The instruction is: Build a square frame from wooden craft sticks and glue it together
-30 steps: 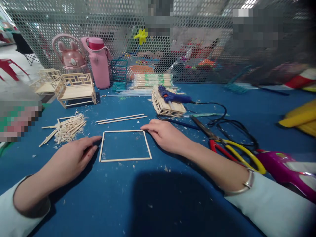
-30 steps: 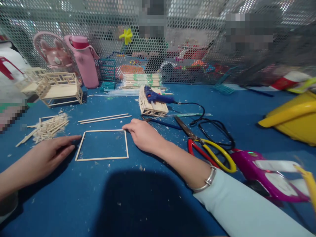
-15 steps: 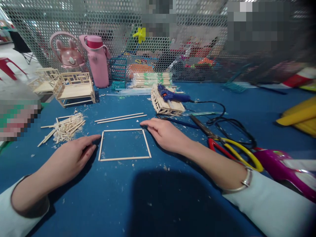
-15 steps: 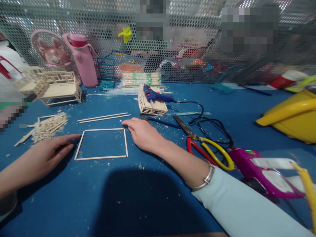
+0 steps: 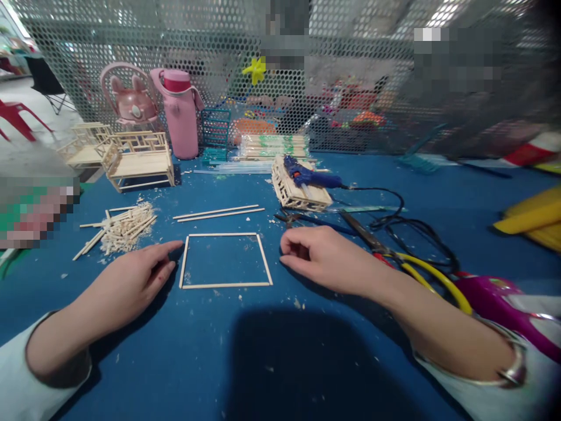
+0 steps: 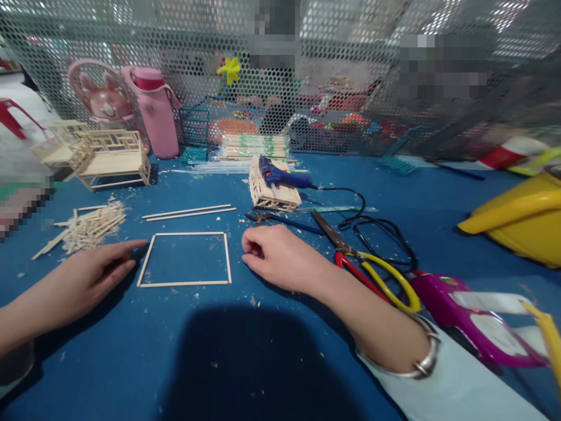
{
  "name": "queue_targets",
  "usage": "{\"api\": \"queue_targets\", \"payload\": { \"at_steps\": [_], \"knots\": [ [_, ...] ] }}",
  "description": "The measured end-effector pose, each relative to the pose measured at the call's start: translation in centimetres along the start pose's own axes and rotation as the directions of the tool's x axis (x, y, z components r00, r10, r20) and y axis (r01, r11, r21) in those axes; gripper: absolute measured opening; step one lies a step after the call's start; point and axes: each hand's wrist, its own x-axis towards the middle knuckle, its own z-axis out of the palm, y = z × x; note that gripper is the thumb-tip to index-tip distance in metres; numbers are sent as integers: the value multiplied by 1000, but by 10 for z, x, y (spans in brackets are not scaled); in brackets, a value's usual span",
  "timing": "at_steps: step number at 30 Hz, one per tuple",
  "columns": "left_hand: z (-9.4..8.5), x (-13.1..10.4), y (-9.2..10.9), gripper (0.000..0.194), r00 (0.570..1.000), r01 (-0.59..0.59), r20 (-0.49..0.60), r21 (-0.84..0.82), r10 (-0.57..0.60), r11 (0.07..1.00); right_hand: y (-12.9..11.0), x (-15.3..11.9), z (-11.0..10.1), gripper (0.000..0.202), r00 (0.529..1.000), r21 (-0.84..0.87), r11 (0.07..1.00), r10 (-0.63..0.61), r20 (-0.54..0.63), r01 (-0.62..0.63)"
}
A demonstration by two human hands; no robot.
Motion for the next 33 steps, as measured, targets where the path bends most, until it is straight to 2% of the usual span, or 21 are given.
{"api": "queue_targets", "payload": {
  "at_steps": [2,5,10,23,33],
  "knots": [
    [-1,0,1,46,1000,1,14,5,-1,1000,-3,-5,-1,13,997,-10,1000,-15,73,15],
    [-2,0,3,46,1000,9,28,7,-9,1000,-7,-7,1,13,993,-16,999,-44,106,46],
    [-2,0,4,46,1000,-5,17,-9,5,1000,-7,-6,5,13,992,-21,997,-72,107,75],
    [-1,0,2,46,1000,-21,6,-19,21,1000,-10,-5,8,13,993,-33,998,-46,110,50],
    [-2,0,3,45,999,-31,12,-22,31,999,-9,-4,7,14,994,18,999,-51,97,50]
  ]
}}
